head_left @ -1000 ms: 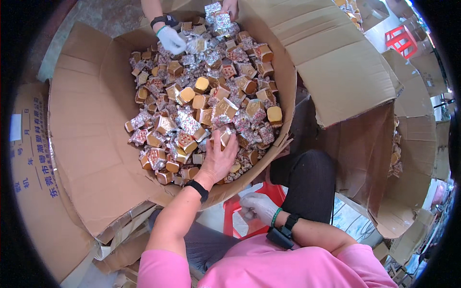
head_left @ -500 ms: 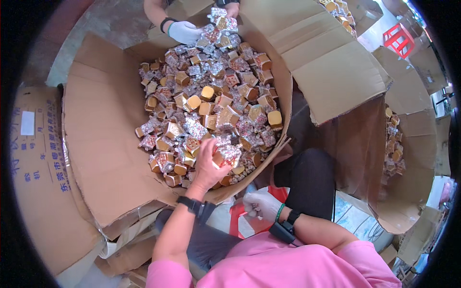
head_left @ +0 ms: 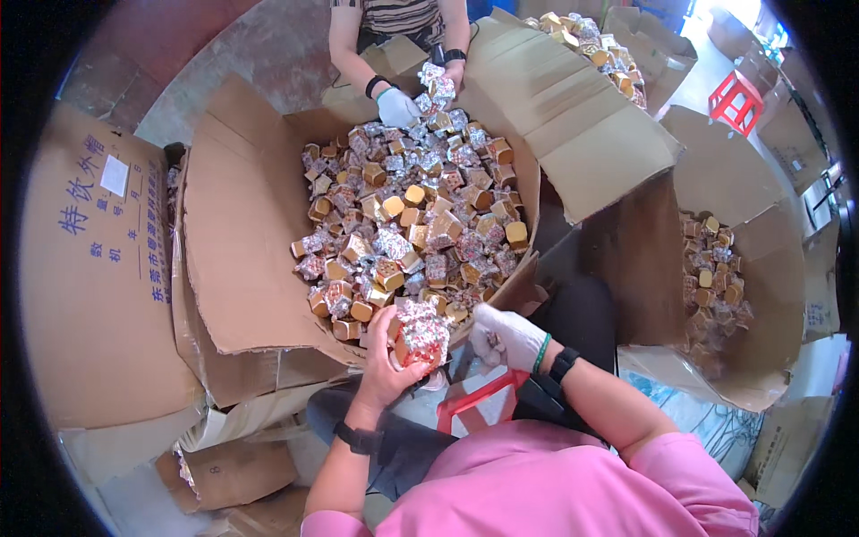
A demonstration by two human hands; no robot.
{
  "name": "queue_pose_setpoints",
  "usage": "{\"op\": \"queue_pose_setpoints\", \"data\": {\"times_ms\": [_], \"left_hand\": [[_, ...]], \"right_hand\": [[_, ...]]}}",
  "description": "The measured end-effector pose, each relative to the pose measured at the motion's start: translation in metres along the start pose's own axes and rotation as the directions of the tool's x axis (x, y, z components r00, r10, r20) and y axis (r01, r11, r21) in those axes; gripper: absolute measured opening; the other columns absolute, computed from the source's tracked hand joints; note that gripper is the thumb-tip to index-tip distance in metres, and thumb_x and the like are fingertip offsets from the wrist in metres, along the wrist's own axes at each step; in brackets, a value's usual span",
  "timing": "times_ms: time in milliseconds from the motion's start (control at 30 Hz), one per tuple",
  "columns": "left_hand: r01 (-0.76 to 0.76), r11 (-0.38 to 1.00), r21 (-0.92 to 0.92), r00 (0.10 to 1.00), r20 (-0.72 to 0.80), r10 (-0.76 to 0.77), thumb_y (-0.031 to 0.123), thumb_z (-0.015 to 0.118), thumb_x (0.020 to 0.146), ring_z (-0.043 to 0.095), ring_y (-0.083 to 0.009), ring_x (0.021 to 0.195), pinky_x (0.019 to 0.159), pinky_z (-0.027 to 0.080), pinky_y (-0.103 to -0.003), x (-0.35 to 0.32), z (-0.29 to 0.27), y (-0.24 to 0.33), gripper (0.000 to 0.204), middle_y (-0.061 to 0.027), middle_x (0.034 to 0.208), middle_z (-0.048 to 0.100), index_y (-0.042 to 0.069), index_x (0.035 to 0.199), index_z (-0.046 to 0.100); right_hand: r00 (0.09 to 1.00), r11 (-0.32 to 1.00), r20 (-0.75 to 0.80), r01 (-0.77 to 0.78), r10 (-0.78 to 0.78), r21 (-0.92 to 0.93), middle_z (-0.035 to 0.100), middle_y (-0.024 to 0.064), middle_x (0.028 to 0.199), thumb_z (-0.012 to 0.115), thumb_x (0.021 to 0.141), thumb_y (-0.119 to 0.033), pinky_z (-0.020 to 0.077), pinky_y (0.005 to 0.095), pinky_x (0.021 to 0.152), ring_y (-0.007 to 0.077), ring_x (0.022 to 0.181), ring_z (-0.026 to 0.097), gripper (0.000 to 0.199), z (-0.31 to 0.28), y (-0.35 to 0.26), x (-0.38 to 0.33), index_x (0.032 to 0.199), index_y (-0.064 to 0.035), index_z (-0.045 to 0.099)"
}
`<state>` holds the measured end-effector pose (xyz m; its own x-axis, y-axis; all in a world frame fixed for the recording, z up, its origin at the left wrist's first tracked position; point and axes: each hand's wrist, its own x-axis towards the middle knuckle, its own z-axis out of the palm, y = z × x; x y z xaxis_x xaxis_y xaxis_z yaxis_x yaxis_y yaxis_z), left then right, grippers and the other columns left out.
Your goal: Sorting small foil-wrapped cube-shaped objects from a large cardboard box into other containers.
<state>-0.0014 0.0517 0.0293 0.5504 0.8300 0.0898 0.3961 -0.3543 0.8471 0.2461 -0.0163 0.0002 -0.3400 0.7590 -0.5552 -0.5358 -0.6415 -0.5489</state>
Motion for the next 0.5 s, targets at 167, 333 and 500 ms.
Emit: {"op": "queue_pose_setpoints", "data": {"times_ms": [167, 333, 500], "left_hand": [[-0.155, 0.979, 0.133, 0.985, 0.099, 0.143, 0.029, 0.075, 0.062, 0.037, -0.0348, 0.130, 0.110, 0.028, -0.041, -0.013, -0.002, 0.022, 0.091, -0.0213, 0.138, 0.035, 0.002, 0.138, 0.033], [-0.148, 0.984, 0.095, 0.987, 0.070, 0.141, 0.025, 0.075, 0.061, 0.035, -0.0324, 0.130, 0.109, 0.029, -0.040, -0.026, -0.005, 0.032, 0.095, -0.0200, 0.139, 0.033, 0.000, 0.140, 0.028], [0.075, 0.805, -0.589, 0.991, -0.048, -0.127, 0.022, 0.071, 0.064, 0.039, -0.0247, 0.124, 0.105, 0.032, -0.036, -0.038, 0.015, 0.027, 0.090, -0.0142, 0.133, 0.039, -0.001, 0.140, 0.029]], "right_hand": [[0.996, 0.973, -0.084, -0.013, -0.007, -0.230, 0.049, -0.0020, 0.057, 0.055, 0.090, -0.049, 0.0319, 0.0248, 0.042, 0.0096, 0.045, 0.042, 0.042, 0.045, -0.015, -0.017, 0.073, -0.0119, 0.059], [0.991, 0.980, 0.108, -0.060, 0.082, -0.188, 0.049, -0.0042, 0.057, 0.058, 0.091, -0.042, 0.0266, 0.0210, 0.037, 0.0053, 0.041, 0.040, 0.034, 0.044, -0.009, -0.026, 0.075, -0.0119, 0.060], [0.987, 0.956, 0.148, -0.021, 0.068, -0.293, 0.052, -0.0045, 0.060, 0.057, 0.091, -0.044, 0.0291, 0.0189, 0.037, 0.0038, 0.043, 0.043, 0.034, 0.052, -0.008, -0.029, 0.080, -0.0120, 0.061]]}}
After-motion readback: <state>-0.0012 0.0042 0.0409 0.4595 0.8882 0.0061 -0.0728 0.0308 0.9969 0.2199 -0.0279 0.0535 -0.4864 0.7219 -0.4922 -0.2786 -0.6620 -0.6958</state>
